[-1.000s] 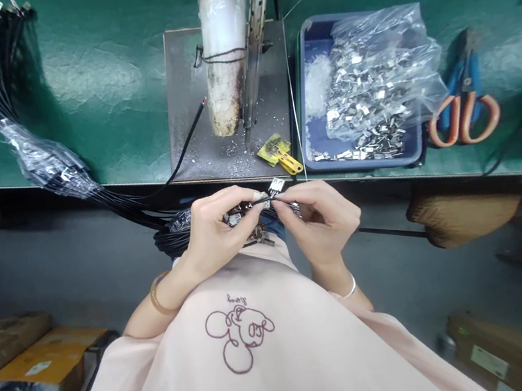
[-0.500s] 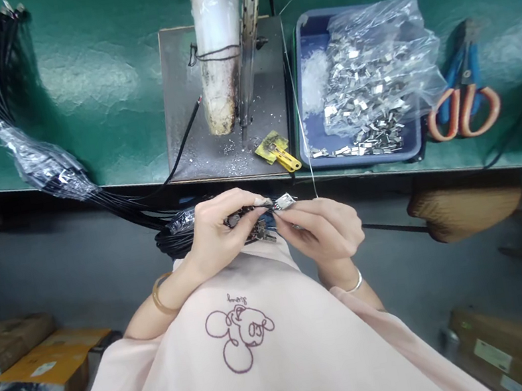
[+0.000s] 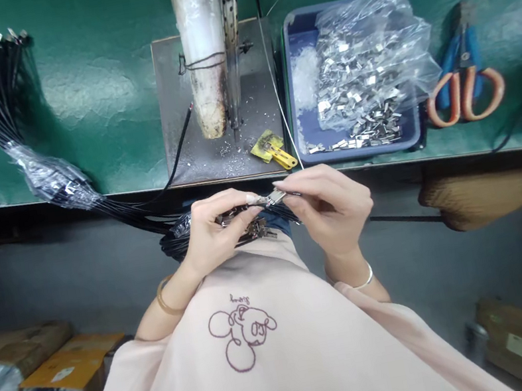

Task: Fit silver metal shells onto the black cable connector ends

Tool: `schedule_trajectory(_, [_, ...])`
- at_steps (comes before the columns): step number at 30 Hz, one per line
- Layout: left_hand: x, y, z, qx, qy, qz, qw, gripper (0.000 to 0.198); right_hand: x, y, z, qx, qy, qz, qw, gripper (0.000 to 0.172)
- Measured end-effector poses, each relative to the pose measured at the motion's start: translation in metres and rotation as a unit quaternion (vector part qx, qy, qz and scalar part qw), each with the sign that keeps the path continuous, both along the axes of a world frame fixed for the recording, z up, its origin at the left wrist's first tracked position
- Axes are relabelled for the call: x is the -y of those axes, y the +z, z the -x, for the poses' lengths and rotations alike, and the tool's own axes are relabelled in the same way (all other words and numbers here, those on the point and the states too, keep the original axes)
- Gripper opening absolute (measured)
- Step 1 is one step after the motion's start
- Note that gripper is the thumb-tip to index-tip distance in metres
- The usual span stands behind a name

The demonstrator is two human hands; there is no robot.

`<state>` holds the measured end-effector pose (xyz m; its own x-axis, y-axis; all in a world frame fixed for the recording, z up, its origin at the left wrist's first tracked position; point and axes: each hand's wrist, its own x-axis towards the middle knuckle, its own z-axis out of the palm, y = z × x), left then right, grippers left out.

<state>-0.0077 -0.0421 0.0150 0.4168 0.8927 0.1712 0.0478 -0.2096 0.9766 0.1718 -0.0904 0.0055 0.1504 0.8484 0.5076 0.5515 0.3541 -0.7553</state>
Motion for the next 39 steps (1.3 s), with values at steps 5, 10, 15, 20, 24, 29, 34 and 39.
schedule_trajectory(5, [-0.003,0.0,0.004,0.021,-0.045,0.116,0.992,0.014,-0.004,0.004,0.005,-0.099,0.027,0.098,0.99,0.02])
schedule_trajectory(10, [-0.002,-0.002,0.006,0.055,-0.057,0.264,0.961,0.029,-0.008,0.006,0.008,-0.174,0.075,0.195,0.962,0.033])
schedule_trajectory(15, [-0.003,-0.001,0.004,0.091,-0.056,0.315,0.943,0.033,-0.008,0.003,0.009,-0.185,0.09,0.196,0.959,0.033])
schedule_trajectory(20, [-0.005,-0.001,0.005,0.078,-0.054,0.333,0.938,0.036,-0.007,0.004,0.01,-0.168,0.08,0.185,0.965,0.029])
schedule_trajectory(24, [-0.004,-0.003,0.006,0.071,-0.055,0.322,0.942,0.037,-0.005,0.004,0.009,-0.122,0.063,0.153,0.979,0.024])
schedule_trajectory(29, [-0.001,-0.002,0.006,0.044,-0.055,0.294,0.953,0.032,0.002,0.007,0.004,-0.049,-0.005,0.073,0.996,0.008])
schedule_trajectory(34, [0.001,0.0,0.003,0.014,-0.05,0.242,0.969,0.035,0.004,0.014,-0.002,0.081,0.059,0.047,0.994,0.004])
schedule_trajectory(39, [0.004,0.003,0.002,0.002,-0.045,0.2,0.979,0.035,-0.002,0.016,0.0,0.069,0.098,0.088,0.989,0.01])
